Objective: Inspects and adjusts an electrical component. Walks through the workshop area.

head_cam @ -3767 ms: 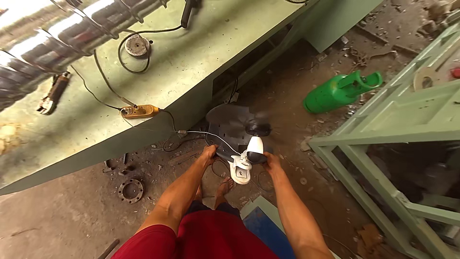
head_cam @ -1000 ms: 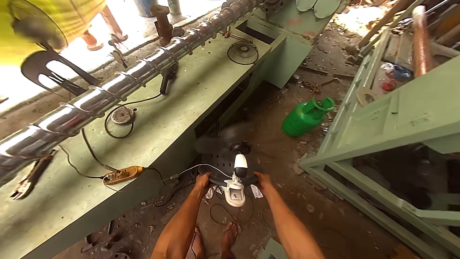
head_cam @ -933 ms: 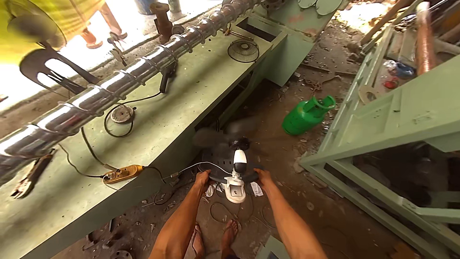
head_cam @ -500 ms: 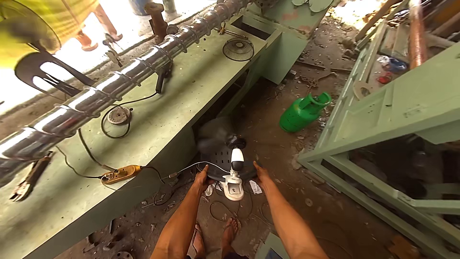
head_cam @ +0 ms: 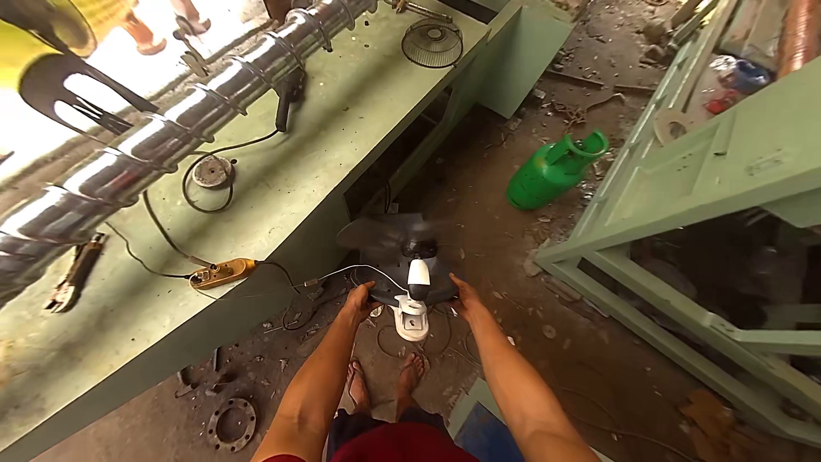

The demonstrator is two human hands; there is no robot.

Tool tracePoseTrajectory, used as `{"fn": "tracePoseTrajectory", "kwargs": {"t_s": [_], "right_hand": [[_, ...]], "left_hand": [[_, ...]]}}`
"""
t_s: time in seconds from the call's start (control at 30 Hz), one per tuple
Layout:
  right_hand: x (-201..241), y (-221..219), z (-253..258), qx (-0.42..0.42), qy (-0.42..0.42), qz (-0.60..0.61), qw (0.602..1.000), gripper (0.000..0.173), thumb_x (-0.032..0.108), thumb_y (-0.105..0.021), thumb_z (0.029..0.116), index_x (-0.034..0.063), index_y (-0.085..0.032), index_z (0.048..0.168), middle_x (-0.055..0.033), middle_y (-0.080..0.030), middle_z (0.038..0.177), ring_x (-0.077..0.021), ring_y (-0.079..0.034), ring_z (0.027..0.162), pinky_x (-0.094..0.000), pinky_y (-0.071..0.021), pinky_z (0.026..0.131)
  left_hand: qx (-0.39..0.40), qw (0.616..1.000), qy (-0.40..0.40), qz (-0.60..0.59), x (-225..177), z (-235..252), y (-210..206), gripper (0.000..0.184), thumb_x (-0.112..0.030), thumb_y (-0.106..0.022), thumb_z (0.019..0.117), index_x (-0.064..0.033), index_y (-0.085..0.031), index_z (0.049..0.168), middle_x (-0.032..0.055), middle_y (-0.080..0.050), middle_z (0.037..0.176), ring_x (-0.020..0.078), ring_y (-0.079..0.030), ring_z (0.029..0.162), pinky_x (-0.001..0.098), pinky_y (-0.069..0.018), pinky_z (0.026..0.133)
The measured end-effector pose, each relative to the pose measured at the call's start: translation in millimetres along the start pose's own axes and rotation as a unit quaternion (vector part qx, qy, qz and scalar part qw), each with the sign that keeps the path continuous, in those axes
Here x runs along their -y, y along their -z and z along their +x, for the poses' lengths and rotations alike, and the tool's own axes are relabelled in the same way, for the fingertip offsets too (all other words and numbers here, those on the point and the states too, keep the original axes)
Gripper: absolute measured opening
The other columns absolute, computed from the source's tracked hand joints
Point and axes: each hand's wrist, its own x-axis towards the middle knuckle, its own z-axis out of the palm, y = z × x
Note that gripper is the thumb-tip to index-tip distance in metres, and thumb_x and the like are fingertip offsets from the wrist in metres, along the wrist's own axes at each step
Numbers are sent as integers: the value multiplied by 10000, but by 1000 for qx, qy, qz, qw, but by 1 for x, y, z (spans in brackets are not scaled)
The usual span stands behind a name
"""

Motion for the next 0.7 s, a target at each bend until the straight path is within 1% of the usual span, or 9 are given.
{"fn": "tracePoseTrajectory", "kwargs": {"t_s": [0.07, 0.13, 0.3, 0.4, 0.47, 0.53, 0.63, 0.67, 0.7], "right_hand": [[-4, 2, 0, 2, 7, 16, 1000, 523, 305, -640, 1018, 32, -483, 1436, -212, -610, 1307, -315, -659, 1093, -469, -591, 869], [-5, 5, -4, 9, 7, 26, 1000, 515, 317, -618, 1031, 27, -483, 1435, -212, -612, 1306, -314, -664, 1087, -466, -593, 872], [-13, 15, -19, 20, 27, 15, 999, 582, 416, -535, 1067, 25, -436, 1486, -222, -599, 1343, -320, -673, 1093, -462, -596, 901], [-27, 36, -28, 12, 39, -35, 999, 608, 462, -481, 1083, 36, -411, 1510, -212, -599, 1371, -300, -681, 1105, -432, -588, 908], [-47, 59, -34, -5, 19, -83, 996, 613, 466, -455, 1092, 10, -401, 1499, -220, -606, 1349, -287, -683, 1075, -417, -584, 893], [-76, 86, -41, -30, -12, -147, 989, 563, 443, -451, 1095, -7, -480, 1432, -209, -661, 1210, -260, -687, 967, -408, -582, 824], [-120, 125, -61, -49, -93, -236, 966, 536, 381, -418, 1117, -29, -452, 1461, -266, -613, 1269, -321, -654, 1029, -463, -555, 874], [-133, 137, -67, -53, -123, -266, 955, 531, 367, -410, 1122, -27, -441, 1477, -272, -601, 1305, -329, -649, 1064, -470, -545, 900], [-147, 147, -72, -66, -140, -293, 944, 520, 359, -430, 1116, -27, -453, 1464, -266, -610, 1275, -325, -655, 1040, -467, -554, 882]], "left_hand": [[-5, 1000, -9, -18, 4, -3, 3, 347, -130, -518, 1042, 3, -481, 1361, 230, -647, 1151, 306, -697, 924, 427, -614, 752], [1, 1000, -9, -30, 8, -6, 4, 355, -147, -510, 1050, -7, -473, 1374, 225, -646, 1165, 300, -697, 936, 418, -613, 761], [15, 999, -18, 29, 22, -21, 22, 596, -413, -527, 1080, -32, -379, 1513, 256, -641, 1276, 335, -720, 995, 448, -621, 832], [-23, 989, -96, 111, 26, -44, 56, 480, -314, -569, 1073, 15, -507, 1417, 256, -661, 1235, 334, -723, 993, 471, -619, 848], [-72, 968, -165, 178, 17, -59, 91, 377, -243, -585, 1060, 21, -592, 1330, 229, -686, 1197, 312, -731, 991, 472, -623, 860], [-138, 914, -247, 290, -3, -70, 132, 321, -223, -593, 1033, -10, -657, 1266, 181, -714, 1159, 272, -730, 999, 464, -608, 902], [-218, 778, -318, 496, -59, -94, 175, 350, -251, -540, 1030, -56, -669, 1292, 151, -699, 1246, 291, -667, 1155, 507, -512, 1035], [-237, 725, -333, 555, -80, -98, 184, 357, -247, -536, 1027, -70, -667, 1308, 150, -678, 1292, 320, -616, 1230, 522, -470, 1071], [-251, 671, -344, 606, -100, -98, 191, 356, -235, -551, 1015, -90, -666, 1319, 145, -657, 1332, 351, -560, 1288, 550, -433, 1084]]}}
